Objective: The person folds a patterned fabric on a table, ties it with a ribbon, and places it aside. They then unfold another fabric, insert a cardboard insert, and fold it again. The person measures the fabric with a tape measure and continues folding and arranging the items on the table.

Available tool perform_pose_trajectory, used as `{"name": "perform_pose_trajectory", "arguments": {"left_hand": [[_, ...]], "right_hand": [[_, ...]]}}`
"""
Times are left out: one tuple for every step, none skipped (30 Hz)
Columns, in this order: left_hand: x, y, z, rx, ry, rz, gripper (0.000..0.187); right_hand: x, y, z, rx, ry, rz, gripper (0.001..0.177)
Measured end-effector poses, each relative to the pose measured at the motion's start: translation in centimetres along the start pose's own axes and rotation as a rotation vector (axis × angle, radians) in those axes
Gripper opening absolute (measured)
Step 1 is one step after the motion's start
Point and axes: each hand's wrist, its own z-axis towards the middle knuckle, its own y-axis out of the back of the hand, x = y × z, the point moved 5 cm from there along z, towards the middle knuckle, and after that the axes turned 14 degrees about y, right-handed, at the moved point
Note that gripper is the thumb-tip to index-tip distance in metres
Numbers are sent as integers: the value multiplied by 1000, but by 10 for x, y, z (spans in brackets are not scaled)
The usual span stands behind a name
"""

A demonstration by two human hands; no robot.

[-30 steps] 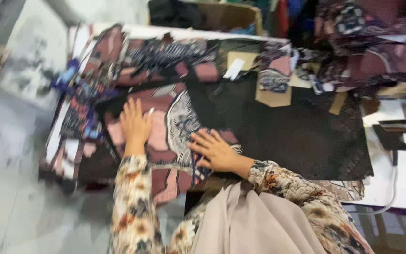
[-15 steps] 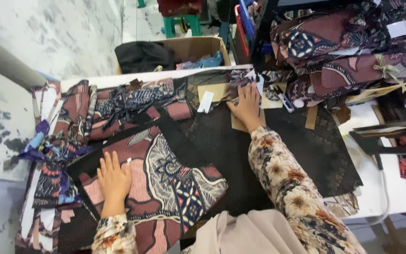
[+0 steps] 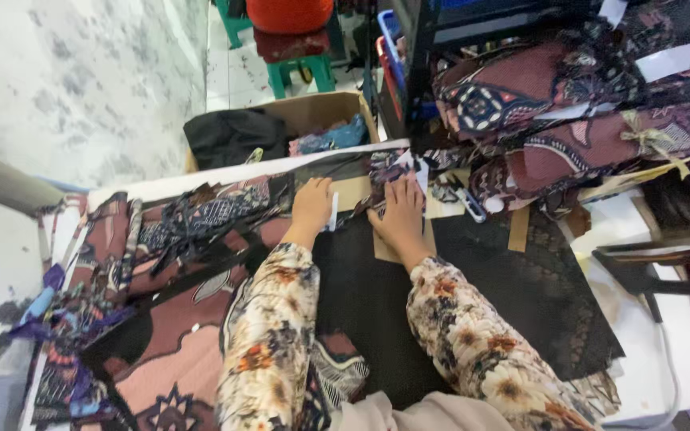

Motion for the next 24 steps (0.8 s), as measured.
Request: {"name": "perform_pose_trajectory", "arguments": {"left_hand": [[-2,-13,8,7,-4,17,36],[0,-23,15,35,27,86,42],[3,-28,20,71,57,158,48],[4,-33,25,106,86,231,54],[8,-39,31,219,131,268,44],[15,-41,41,332,177,307,34],[22,-40,46,451,226,350,26],[24,-32,54,462,264,259,24],[25,-24,61,472,308,167,23],[25,-15,72,465,299,284,24],[23,-3,82,446,295,394,26],[22,11,86,458,309,329,25],[22,27,88,463,330,263,24],[21,44,89,467,351,197,24],[22,62,91,465,401,188,24],[23,82,91,462,451,179,24],[23,98,88,459,500,170,24],[21,118,85,412,449,220,26],[22,142,83,368,395,271,27],[24,170,76,272,350,171,24],[28,200,64,177,302,75,22],[36,226,51,106,332,17,21],[45,252,37,36,358,-34,22],[56,271,16,-30,474,-160,21]], "right_hand": [[0,2,0,5,2,-8,83],[-1,2,2,24,-14,15,84],[-2,1,2,46,-37,42,85],[-4,0,3,68,-60,70,87],[-3,-2,5,94,-75,74,88],[-4,-3,7,120,-91,79,90],[-3,-5,5,153,-108,88,91],[-3,-5,4,149,-114,88,91],[-2,-5,3,147,-117,88,91],[-1,-5,0,146,-119,88,91],[-2,-4,1,139,-123,93,91],[-2,-2,0,132,-127,98,90],[-1,-1,0,125,-122,103,89],[0,0,-1,130,-124,105,89],[0,1,0,131,-123,105,89],[0,1,2,133,-121,106,89],[0,1,2,154,-131,103,91],[0,-1,3,176,-141,99,92],[-1,-2,3,197,-154,98,93],[-2,-2,3,197,-151,98,94],[-2,-3,3,195,-149,102,94],[-4,-4,3,194,-148,106,94],[-3,-4,4,190,-148,103,93],[-4,-5,5,186,-148,100,93]]}}
